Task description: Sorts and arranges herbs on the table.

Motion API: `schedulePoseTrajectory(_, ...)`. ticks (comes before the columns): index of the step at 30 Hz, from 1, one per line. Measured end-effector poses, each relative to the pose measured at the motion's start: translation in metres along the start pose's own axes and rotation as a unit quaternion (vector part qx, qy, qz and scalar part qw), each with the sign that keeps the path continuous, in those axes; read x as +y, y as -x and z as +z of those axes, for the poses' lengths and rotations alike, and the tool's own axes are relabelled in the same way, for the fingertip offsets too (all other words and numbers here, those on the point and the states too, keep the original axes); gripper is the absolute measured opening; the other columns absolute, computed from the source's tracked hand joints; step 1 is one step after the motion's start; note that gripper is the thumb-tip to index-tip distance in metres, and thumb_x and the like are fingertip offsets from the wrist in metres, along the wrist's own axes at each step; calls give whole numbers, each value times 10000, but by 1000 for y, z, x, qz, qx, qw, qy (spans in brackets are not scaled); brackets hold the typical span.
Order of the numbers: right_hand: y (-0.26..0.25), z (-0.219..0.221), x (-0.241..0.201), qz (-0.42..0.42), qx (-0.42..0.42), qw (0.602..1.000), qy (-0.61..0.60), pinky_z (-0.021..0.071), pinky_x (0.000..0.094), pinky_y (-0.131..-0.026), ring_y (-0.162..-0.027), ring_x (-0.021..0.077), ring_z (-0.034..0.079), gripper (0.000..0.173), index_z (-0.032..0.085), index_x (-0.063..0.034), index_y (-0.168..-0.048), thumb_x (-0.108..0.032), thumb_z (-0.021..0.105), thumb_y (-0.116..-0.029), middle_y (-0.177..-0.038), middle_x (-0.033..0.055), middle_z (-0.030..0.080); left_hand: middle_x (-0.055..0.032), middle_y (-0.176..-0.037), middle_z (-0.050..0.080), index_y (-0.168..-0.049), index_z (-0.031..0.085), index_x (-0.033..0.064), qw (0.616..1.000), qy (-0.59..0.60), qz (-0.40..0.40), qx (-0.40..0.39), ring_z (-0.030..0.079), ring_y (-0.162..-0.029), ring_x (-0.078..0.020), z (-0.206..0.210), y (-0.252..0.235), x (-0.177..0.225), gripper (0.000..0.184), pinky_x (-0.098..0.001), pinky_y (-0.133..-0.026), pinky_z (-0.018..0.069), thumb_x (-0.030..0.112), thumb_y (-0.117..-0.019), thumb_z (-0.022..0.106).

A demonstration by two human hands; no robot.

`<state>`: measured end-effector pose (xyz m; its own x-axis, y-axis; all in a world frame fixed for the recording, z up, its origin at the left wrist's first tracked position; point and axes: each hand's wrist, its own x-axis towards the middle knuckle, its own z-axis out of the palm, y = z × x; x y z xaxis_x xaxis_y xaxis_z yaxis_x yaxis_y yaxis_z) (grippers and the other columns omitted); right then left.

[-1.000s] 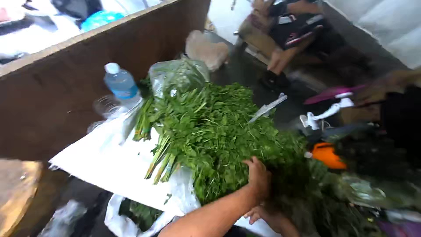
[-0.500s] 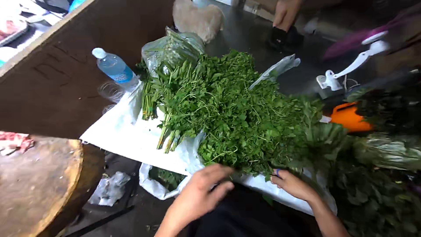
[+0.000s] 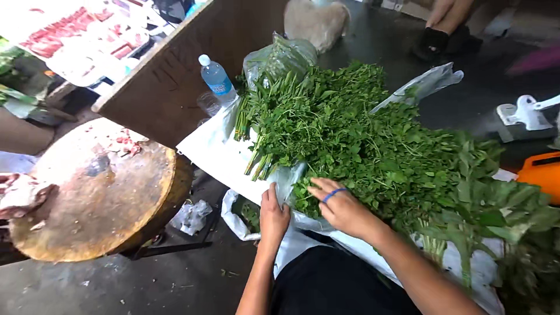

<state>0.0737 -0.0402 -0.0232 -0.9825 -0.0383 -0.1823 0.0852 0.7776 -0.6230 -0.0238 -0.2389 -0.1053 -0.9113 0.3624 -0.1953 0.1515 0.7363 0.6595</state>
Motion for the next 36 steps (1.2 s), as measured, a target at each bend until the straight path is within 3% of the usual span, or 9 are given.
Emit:
schedulePoseTrajectory(3, -4, 6, 2, 37, -182, 982, 42, 239, 554, -1244, -1523, 376, 299, 427, 581, -54, -1436, -198, 537, -1037, -1583, 200, 426, -267, -1370, 573, -1520, 454, 41, 1000, -8, -10, 0, 599, -1233, -413, 0, 2, -18, 682, -562, -1019, 511, 91, -879, 684)
schedulePoseTrajectory(8, -24, -65, -25, 27, -1, 1000, -10, 367, 472, -1198, -1418, 239, 483, 432, 626, -99, -1399, -291, 594, -1013, -1489, 88, 563, -252, -1366, 580, -1502, 464, 7, 996, 84, 27, 2, 623, -1204, -351, 1, 9, -35, 650, -497, -1015, 531, 220, -933, 693)
schedulePoseTrajectory(14, -182, -60, 11, 170, 58, 975, 128, 280, 669, -1171, -1509, 445, 275, 1244, 215, -88, -1636, -509, 914, -697, -1668, 212, 239, -252, -1393, 562, -1439, 530, -15, 990, 113, 69, 45, 616, -1210, -343, -10, 18, -39, 593, -477, -1010, 535, 224, -924, 701)
schedulePoseTrajectory(16, -200, -54, 28, 197, 69, 967, 146, 436, 679, -1029, -1278, 469, 554, 1036, 306, -80, -1607, -375, 862, -785, -1424, 250, 559, -244, -1389, 567, -1410, 557, -15, 988, 121, 78, 53, 621, -1203, -329, -19, 24, -43, 555, -462, -998, 541, 212, -925, 701)
schedulePoseTrajectory(18, -189, -68, 25, 197, 130, 966, 104, 505, 706, -870, -1052, 494, 663, 663, 510, -94, -1505, -199, 726, -887, -1157, 276, 692, -230, -1355, 592, -1369, 590, -21, 985, 133, 88, 72, 633, -1175, -304, -28, 29, -50, 510, -446, -983, 550, 188, -918, 707)
schedulePoseTrajectory(21, -137, -100, 18, 181, 232, 956, 23, 518, 702, -856, -1050, 467, 669, 508, 592, -127, -1432, -96, 661, -929, -1199, 243, 688, -226, -1306, 621, -1306, 632, -34, 978, 154, 110, 90, 661, -1124, -268, -43, 33, -57, 434, -407, -926, 578, 164, -923, 684)
schedulePoseTrajectory(26, -24, -83, 23, 192, 330, 924, -4, 536, 468, -1019, -1173, 235, 659, 457, 608, -76, -1397, -65, 611, -940, -1256, 127, 695, -200, -1272, 641, -1279, 640, -30, 956, 220, 180, 78, 661, -1121, -235, -60, -16, -27, 378, -385, -917, 579, 167, -958, 613)
schedulePoseTrajectory(30, 17, 2, 24, 170, 377, 909, 46, 514, 486, -1053, -1196, 344, 654, 255, 727, 49, -1150, -28, 628, -928, -1228, 217, 700, -245, -1406, 563, -1417, 533, -34, 961, 225, 158, 8, 584, -1274, -319, -58, -101, 22, 501, -473, -1054, 500, 287, -1033, 549)
schedulePoseTrajectory(36, 21, 41, 11, 129, 449, 884, 29, 433, 481, -1156, -1381, 315, 523, 345, 727, -35, -1225, -78, 610, -903, -1437, 151, 597, -262, -1559, 417, -1567, 326, -14, 955, 251, 62, -148, 426, -1446, -344, -45, -172, 76, 734, -517, -1187, 361, 431, -1035, 567)
